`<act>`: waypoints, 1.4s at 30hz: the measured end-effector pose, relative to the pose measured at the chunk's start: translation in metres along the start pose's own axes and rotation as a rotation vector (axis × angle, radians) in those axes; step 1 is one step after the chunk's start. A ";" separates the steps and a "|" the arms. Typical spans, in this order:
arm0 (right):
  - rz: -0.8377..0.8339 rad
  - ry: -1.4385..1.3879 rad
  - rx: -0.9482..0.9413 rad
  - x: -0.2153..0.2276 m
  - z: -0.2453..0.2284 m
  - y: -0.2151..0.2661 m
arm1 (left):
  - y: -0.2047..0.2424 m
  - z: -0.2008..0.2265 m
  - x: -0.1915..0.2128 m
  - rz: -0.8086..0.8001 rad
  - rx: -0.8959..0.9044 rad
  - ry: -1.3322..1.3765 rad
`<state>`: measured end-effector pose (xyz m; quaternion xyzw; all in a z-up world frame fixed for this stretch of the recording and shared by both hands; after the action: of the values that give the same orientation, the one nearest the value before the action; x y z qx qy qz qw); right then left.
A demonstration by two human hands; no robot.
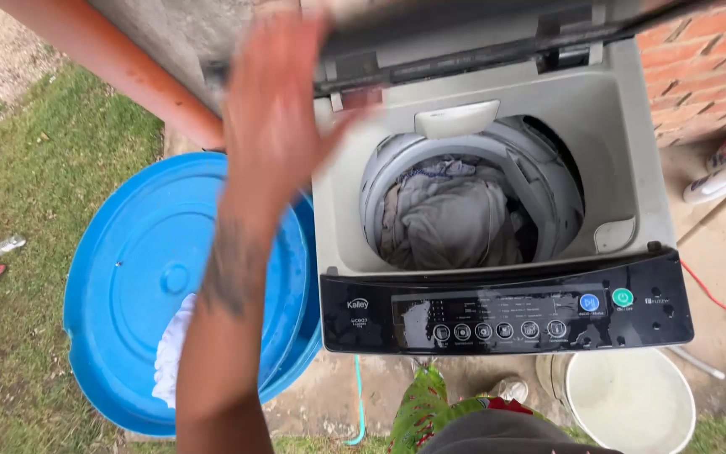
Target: Pouring water into a washing machine, starting the wash cycle, and refilling a bucket using a hose.
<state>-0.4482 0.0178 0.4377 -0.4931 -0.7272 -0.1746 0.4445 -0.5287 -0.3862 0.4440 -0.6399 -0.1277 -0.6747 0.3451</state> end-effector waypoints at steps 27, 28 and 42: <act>-0.617 0.203 -0.705 -0.188 0.095 0.159 | 0.167 0.112 -0.204 -0.499 -0.068 -0.123; -0.619 0.200 -0.707 -0.188 0.094 0.159 | 0.168 0.117 -0.207 -0.503 -0.069 -0.121; -0.646 0.246 -0.742 -0.185 0.087 0.156 | 0.171 0.137 -0.216 -0.465 -0.078 -0.093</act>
<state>-0.3316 0.0448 0.2101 -0.3434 -0.6738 -0.6067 0.2450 -0.3278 -0.3616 0.2131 -0.6365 -0.2613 -0.7102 0.1492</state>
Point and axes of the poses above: each hand's wrist, its own y-axis away from the middle knuckle, its own x-axis out of the back of the hand, z = x × y, the point moved 2 cm from there along -y, towards the middle knuckle, and after that the axes turned 15 degrees about -z, right-handed, at the moved point
